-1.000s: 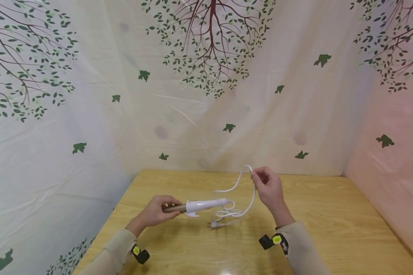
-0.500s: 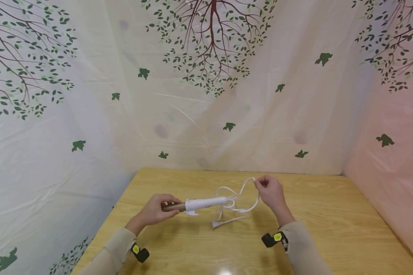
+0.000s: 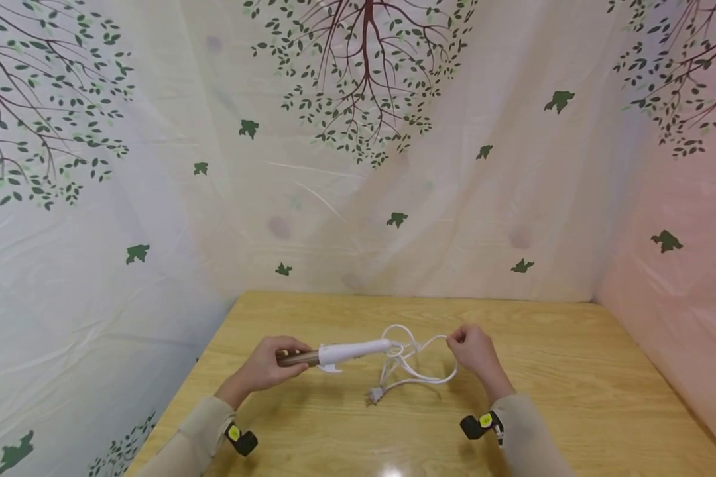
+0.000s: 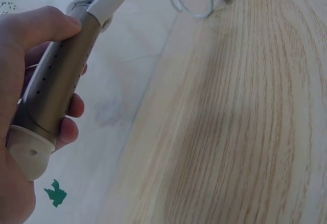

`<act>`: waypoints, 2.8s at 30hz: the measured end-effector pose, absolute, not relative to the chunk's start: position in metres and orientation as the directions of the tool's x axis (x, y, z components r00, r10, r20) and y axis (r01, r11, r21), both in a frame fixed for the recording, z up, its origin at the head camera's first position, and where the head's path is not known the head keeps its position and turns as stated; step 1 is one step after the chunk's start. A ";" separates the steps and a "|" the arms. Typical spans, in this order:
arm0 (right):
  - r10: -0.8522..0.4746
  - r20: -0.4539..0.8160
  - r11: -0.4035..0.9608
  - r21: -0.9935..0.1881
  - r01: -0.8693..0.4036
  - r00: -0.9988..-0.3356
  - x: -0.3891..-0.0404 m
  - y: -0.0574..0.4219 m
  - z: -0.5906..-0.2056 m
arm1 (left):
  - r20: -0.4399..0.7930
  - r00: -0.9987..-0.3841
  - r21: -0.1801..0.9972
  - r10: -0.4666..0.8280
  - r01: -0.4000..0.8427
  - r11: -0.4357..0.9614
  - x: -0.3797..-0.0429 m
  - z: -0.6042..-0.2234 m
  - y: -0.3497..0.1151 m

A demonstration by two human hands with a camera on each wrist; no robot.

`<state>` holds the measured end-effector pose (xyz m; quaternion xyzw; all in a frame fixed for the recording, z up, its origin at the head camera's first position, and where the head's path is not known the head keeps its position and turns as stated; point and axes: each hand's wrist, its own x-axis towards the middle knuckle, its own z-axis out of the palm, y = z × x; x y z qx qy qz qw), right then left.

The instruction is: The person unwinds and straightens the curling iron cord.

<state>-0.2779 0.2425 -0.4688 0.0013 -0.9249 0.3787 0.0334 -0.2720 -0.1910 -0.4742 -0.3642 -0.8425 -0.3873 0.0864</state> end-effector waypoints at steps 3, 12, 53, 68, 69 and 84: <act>0.004 0.036 0.720 -0.694 -0.022 -0.999 -0.274 0.246 -0.476 | 0.449 -0.712 0.593 0.539 0.689 0.416 -0.271 -0.476 -0.192; -0.022 0.010 0.757 -0.653 -0.023 -1.000 -0.264 0.253 -0.490 | 0.405 -0.798 0.649 0.446 0.595 0.475 -0.269 -0.477 -0.198; 0.071 0.022 0.759 -0.650 0.040 -0.997 -0.252 0.325 -0.479 | 0.419 -0.902 0.673 0.109 0.388 0.630 -0.272 -0.508 -0.228; -0.023 0.122 0.798 -0.596 -0.092 -0.992 -0.253 0.340 -0.475 | 0.253 -0.967 0.702 0.016 0.195 0.685 -0.270 -0.521 -0.237; -0.034 0.130 0.800 -0.591 -0.105 -0.991 -0.254 0.341 -0.476 | 0.252 -0.967 0.704 0.016 0.195 0.683 -0.270 -0.523 -0.237; -0.109 0.191 0.806 -0.558 -0.199 -0.976 -0.272 0.342 -0.493 | 0.296 -0.955 0.617 -0.017 0.178 0.766 -0.272 -0.527 -0.235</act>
